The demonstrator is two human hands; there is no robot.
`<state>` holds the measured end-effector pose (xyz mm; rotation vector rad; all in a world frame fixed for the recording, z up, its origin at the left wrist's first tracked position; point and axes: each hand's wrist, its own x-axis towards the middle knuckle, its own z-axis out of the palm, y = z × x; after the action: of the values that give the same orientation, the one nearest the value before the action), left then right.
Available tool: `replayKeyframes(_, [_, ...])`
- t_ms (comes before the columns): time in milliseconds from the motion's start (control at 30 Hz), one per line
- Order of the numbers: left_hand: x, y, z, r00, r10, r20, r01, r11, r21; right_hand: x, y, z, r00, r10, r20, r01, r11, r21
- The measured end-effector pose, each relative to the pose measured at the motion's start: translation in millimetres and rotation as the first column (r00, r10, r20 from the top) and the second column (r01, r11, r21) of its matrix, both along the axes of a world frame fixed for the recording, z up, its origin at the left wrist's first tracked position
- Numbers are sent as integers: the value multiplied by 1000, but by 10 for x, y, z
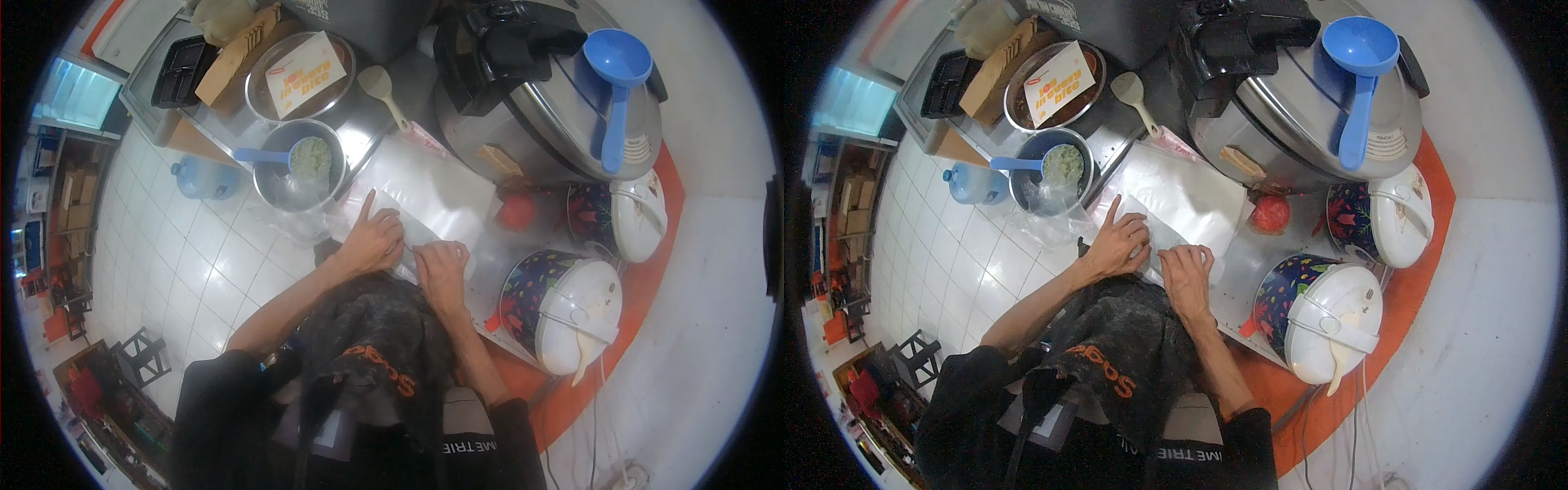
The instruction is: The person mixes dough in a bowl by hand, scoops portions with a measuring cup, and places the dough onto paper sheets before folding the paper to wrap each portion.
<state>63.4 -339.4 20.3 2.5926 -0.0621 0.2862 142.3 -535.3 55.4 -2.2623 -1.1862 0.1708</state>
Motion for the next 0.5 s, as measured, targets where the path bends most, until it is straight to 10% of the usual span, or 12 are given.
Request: replayKeyframes(500, [172, 92, 78, 972, -184, 148, 175, 982, 74, -46, -28, -52, 1000, -16, 1, 16, 1000, -26])
